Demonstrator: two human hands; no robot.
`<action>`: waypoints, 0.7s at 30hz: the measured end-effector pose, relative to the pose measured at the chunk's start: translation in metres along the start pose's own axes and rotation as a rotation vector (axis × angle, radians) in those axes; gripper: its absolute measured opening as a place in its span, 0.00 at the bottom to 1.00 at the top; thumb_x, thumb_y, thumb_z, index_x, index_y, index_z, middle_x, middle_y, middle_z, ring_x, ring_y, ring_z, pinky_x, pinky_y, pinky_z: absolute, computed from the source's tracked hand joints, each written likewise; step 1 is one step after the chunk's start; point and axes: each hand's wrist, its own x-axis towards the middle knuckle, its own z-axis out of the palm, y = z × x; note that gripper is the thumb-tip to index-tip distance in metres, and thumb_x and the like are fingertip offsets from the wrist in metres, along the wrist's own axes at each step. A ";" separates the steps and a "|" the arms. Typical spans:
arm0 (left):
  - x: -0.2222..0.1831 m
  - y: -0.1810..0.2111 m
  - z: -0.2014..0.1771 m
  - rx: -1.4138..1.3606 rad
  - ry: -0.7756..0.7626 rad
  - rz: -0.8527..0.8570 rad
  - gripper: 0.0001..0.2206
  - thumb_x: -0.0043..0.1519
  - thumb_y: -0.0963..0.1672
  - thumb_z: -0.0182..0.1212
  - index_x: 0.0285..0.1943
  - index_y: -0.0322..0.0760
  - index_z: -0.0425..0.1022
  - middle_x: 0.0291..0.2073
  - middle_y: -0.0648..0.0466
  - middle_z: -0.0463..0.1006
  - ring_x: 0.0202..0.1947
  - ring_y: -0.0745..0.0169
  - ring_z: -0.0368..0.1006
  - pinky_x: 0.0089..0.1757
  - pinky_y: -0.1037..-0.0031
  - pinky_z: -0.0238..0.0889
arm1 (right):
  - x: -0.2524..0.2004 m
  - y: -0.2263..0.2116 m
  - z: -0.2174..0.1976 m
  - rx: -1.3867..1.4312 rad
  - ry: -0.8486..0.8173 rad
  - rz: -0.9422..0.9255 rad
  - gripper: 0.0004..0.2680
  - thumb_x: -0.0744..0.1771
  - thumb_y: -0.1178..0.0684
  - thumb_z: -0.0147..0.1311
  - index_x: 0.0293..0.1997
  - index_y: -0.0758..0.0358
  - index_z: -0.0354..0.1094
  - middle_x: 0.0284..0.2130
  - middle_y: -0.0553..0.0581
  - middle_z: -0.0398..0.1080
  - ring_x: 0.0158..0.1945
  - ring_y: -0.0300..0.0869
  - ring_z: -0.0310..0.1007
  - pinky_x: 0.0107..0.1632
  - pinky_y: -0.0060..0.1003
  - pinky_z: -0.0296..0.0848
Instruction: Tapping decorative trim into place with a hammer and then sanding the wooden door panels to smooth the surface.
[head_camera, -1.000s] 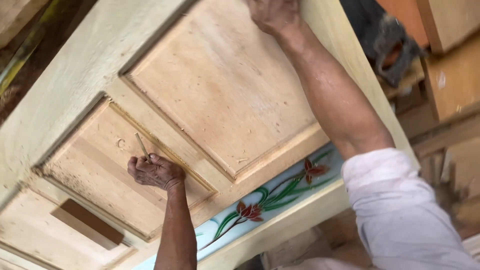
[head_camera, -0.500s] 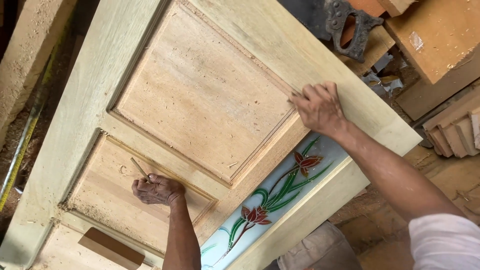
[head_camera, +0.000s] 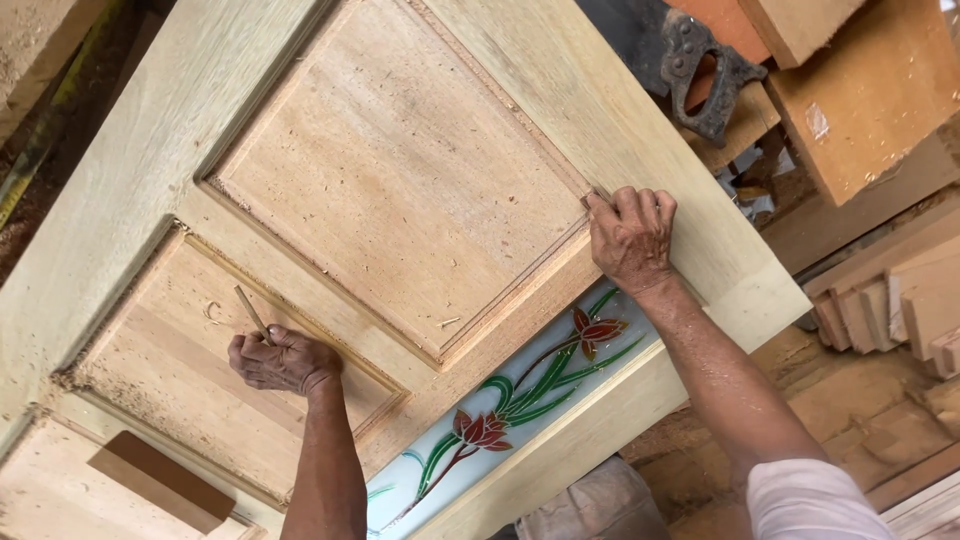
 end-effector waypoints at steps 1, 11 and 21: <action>-0.001 -0.003 0.002 -0.006 0.000 0.010 0.09 0.69 0.49 0.49 0.48 0.42 0.61 0.58 0.46 0.66 0.63 0.38 0.58 0.60 0.48 0.45 | 0.003 0.000 0.005 0.034 0.002 0.018 0.07 0.65 0.56 0.58 0.44 0.49 0.77 0.31 0.49 0.59 0.34 0.43 0.66 0.51 0.46 0.62; -0.002 0.012 -0.011 -0.031 -0.005 0.012 0.09 0.70 0.49 0.50 0.47 0.43 0.60 0.58 0.46 0.66 0.62 0.39 0.59 0.60 0.50 0.44 | 0.046 0.000 0.016 0.255 -0.144 0.082 0.08 0.67 0.56 0.57 0.49 0.52 0.77 0.34 0.51 0.61 0.38 0.49 0.69 0.52 0.50 0.60; -0.002 0.003 -0.001 0.005 0.012 0.008 0.10 0.70 0.51 0.49 0.47 0.45 0.62 0.59 0.47 0.67 0.63 0.43 0.60 0.61 0.51 0.44 | 0.087 -0.012 0.033 0.198 -0.202 0.081 0.07 0.69 0.57 0.52 0.47 0.50 0.77 0.32 0.48 0.60 0.37 0.43 0.66 0.53 0.49 0.59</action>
